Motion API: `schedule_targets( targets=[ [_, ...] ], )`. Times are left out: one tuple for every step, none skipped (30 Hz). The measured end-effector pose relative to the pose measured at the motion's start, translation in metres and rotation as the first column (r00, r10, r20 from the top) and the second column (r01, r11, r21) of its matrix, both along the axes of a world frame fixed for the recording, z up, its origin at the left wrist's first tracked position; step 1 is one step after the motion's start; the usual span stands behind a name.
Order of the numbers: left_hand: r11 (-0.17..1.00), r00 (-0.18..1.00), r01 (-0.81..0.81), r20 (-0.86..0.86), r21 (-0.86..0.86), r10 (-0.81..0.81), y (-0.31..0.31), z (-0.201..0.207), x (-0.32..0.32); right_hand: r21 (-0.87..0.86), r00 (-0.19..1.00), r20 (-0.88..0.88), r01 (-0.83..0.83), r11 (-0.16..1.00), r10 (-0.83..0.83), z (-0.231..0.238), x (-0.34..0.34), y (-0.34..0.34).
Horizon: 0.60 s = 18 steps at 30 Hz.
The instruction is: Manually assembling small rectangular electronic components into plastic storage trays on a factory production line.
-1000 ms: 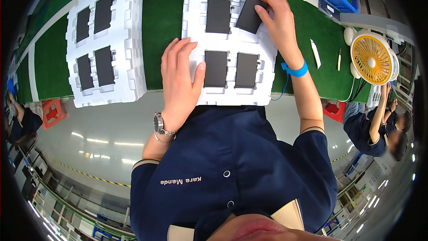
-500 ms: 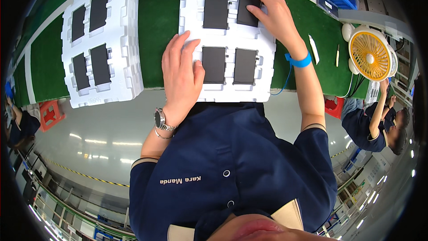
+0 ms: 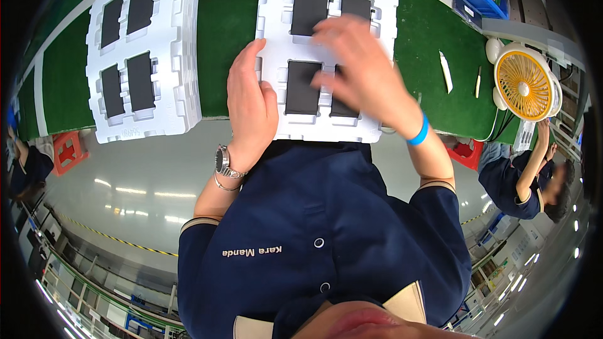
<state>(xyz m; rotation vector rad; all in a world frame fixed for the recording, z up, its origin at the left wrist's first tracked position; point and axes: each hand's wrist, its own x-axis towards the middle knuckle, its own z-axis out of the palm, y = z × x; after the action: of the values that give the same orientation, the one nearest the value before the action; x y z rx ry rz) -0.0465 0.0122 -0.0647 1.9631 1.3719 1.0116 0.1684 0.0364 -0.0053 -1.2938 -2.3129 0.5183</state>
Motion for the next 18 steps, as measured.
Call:
schedule_targets(
  targets=[
    [1.0, 1.0, 0.003, 0.021, -0.017, -0.002, 0.0, 0.002, 0.0, -0.001, 0.996, 0.066, -0.058, 0.998, 0.058, -0.004, -0.012, -0.012],
    [0.999, 0.999, 0.002, 0.039, -0.034, -0.001, 0.0, 0.004, 0.0, -0.005, 0.985, 0.127, -0.118, 0.993, 0.118, -0.008, -0.023, -0.021],
    [0.999, 0.998, 0.002, 0.056, -0.05, 0.001, -0.001, 0.006, 0.0, 0.053, 0.976, 0.195, -0.107, 0.993, 0.094, -0.005, -0.031, -0.026],
    [0.999, 0.999, -0.004, 0.05, -0.045, 0.007, -0.001, 0.006, 0.0, 0.063, 0.972, 0.207, -0.128, 0.99, 0.113, -0.004, -0.032, -0.027],
    [0.999, 0.999, -0.01, 0.044, -0.04, 0.012, -0.001, 0.007, 0.001, 0.073, 0.967, 0.22, -0.15, 0.986, 0.131, -0.005, -0.032, -0.028],
    [0.999, 0.999, -0.016, 0.038, -0.035, 0.018, -0.002, 0.007, 0.001, 0.082, 0.961, 0.232, -0.172, 0.982, 0.149, -0.005, -0.032, -0.029],
    [1.0, 1.0, -0.022, 0.003, -0.002, 0.022, -0.003, 0.008, 0.0, 0.187, 0.975, 0.126, -0.204, 0.961, 0.183, -0.009, -0.031, -0.029],
    [0.999, 0.999, -0.026, -0.032, 0.031, 0.027, -0.005, 0.01, -0.003, 0.221, 0.979, 0.123, -0.189, 0.957, 0.165, -0.008, -0.026, -0.026],
    [0.998, 0.997, -0.028, -0.066, 0.064, 0.033, -0.007, 0.012, -0.006, 0.254, 0.982, 0.12, -0.173, 0.952, 0.147, -0.006, -0.018, -0.023],
    [0.991, 0.997, 0.072, 0.051, -0.109, -0.067, -0.01, 0.016, -0.01, 0.285, 0.985, 0.114, -0.16, 0.945, 0.132, -0.004, -0.012, -0.019],
    [0.946, 0.973, 0.189, 0.182, -0.265, -0.143, -0.013, 0.022, -0.015, 0.328, 0.995, 0.101, -0.039, 0.944, 0.006, 0.001, -0.009, -0.011],
    [0.877, 0.92, 0.291, 0.363, -0.382, -0.147, -0.013, 0.028, -0.011, 0.361, 0.996, 0.06, 0.043, 0.932, -0.069, 0.001, -0.005, -0.006],
    [0.789, 0.846, 0.389, 0.523, -0.476, -0.101, -0.013, 0.037, -0.008, 0.477, 0.999, 0.025, 0.021, 0.879, -0.037, 0.004, -0.005, -0.005],
    [0.733, 0.74, 0.427, 0.671, -0.529, 0.053, -0.015, 0.039, 0.003, 0.582, 1.0, -0.013, -0.003, 0.813, 0.013, 0.005, -0.006, -0.003],
    [0.675, 0.597, 0.478, 0.772, -0.561, 0.218, -0.014, 0.039, 0.013, 0.605, 0.997, 0.0, -0.058, 0.794, 0.073, 0.008, -0.009, -0.006],
    [0.615, 0.427, 0.544, 0.819, -0.571, 0.383, -0.013, 0.039, 0.019, 0.624, 0.992, 0.018, -0.11, 0.774, 0.127, 0.013, -0.014, -0.015],
    [0.64, 0.44, 0.516, 0.817, -0.57, 0.372, -0.01, 0.039, 0.023, 0.593, 0.985, 0.091, -0.172, 0.787, 0.147, 0.012, -0.016, -0.026],
    [0.664, 0.454, 0.488, 0.814, -0.567, 0.362, -0.006, 0.04, 0.025, 0.545, 0.988, 0.052, -0.153, 0.824, 0.148, 0.012, -0.019, -0.03]
  ],
)
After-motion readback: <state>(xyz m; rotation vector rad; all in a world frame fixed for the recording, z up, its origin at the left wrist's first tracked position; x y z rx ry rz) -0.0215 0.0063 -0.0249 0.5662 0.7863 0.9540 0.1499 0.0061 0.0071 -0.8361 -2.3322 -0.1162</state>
